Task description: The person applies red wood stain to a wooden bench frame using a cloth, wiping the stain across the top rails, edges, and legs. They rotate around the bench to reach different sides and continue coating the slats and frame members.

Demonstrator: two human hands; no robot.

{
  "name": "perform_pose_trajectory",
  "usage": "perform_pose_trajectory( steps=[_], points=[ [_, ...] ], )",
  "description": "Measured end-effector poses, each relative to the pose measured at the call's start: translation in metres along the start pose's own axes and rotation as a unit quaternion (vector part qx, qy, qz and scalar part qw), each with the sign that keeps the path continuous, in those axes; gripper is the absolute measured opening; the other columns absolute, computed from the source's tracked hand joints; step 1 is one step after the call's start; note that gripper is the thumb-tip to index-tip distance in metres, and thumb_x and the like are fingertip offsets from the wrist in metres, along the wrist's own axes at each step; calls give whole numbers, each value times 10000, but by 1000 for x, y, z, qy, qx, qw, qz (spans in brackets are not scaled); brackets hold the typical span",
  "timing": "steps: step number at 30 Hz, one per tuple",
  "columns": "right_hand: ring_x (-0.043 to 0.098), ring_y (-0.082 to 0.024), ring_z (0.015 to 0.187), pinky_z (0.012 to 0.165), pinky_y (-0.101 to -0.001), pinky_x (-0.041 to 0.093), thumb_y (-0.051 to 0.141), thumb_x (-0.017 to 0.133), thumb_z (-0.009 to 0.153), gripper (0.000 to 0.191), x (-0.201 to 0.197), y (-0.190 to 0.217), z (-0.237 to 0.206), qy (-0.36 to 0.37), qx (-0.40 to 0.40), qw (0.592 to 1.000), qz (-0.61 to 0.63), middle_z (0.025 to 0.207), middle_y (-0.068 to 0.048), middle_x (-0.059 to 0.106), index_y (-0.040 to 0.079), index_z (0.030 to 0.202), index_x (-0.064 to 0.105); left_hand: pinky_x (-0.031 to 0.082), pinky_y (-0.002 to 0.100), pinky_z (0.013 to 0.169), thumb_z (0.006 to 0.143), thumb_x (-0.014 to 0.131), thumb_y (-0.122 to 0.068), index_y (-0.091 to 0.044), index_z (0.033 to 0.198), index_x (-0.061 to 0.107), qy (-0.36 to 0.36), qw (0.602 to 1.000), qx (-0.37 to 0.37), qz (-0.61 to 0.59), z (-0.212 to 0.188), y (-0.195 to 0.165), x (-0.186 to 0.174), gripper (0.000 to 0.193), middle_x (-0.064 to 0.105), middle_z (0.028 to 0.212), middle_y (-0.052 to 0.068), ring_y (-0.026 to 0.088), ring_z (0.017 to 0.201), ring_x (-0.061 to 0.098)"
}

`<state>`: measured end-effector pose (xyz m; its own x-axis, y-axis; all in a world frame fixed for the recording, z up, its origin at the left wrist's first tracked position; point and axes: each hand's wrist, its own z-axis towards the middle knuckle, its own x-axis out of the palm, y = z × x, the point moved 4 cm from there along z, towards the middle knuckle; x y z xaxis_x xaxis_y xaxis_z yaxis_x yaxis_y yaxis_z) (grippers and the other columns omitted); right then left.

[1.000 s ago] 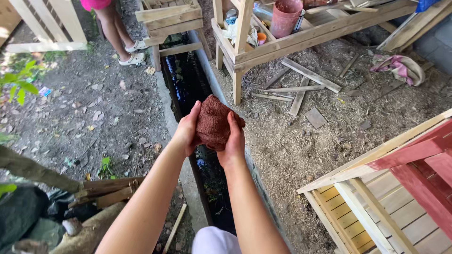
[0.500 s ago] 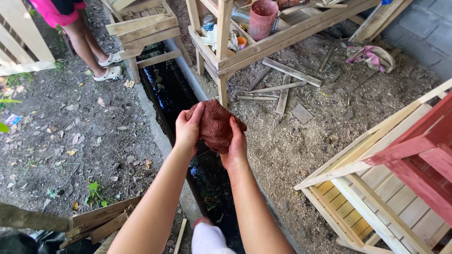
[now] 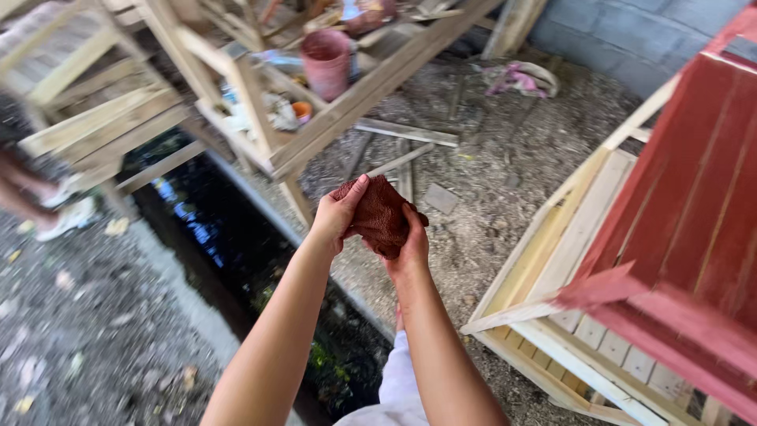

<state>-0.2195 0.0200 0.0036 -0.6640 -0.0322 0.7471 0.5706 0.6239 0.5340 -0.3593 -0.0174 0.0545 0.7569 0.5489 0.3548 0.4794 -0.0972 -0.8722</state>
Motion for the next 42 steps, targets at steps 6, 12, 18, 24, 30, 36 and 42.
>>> perform_pose_trajectory(
  steps=[6,12,18,24,30,36,42],
  points=[
    [725,-277,938,646,-437,581,423,640,931,489,-81,89,60,-117,-110,986,45,1131,-97,747,84,1283,644,606,357,808,761,869,-331,-35,1062,781,76,994,-69,32,96,57,110,432,791,995,88,210,866,749],
    [725,-248,990,786,-391,603,326,663,933,439,-123,175,77,-208,-190,956,82,1163,-91,739,78,1293,630,606,387,780,759,871,-195,-39,1024,701,117,990,-80,23,136,72,202,352,762,950,78,217,844,732],
    [698,-250,1006,775,-400,571,332,630,917,413,-121,231,48,-292,-253,916,106,1161,-86,722,114,1267,631,622,384,807,749,871,-209,-69,1132,594,189,973,-129,-13,148,72,284,493,737,1047,102,246,938,732],
    [709,-250,990,790,-404,613,189,674,909,344,-98,286,2,-338,-432,827,123,1117,-83,712,63,1225,631,614,421,812,698,879,-306,-134,1274,534,254,929,-264,46,147,91,350,693,704,1222,106,267,1046,724],
    [676,-236,905,670,-404,564,144,613,961,236,-96,298,-31,-456,-532,705,105,1050,-74,695,96,1190,637,601,407,789,726,853,-445,-107,1332,628,440,818,-333,162,126,93,404,729,739,1191,88,247,1050,714],
    [659,-186,919,809,-331,590,90,631,993,102,-108,272,-80,-442,-651,602,136,1008,-64,684,56,1089,632,645,435,683,764,795,-463,-103,1298,636,594,689,-354,217,72,90,432,663,737,1100,131,280,962,734],
    [677,-199,891,782,-366,581,81,612,948,99,-124,231,-140,-509,-641,537,202,958,-47,685,85,1046,619,618,451,664,762,789,-425,-134,1309,446,633,672,-320,214,10,121,449,709,665,1222,144,287,1004,739]
  ],
)
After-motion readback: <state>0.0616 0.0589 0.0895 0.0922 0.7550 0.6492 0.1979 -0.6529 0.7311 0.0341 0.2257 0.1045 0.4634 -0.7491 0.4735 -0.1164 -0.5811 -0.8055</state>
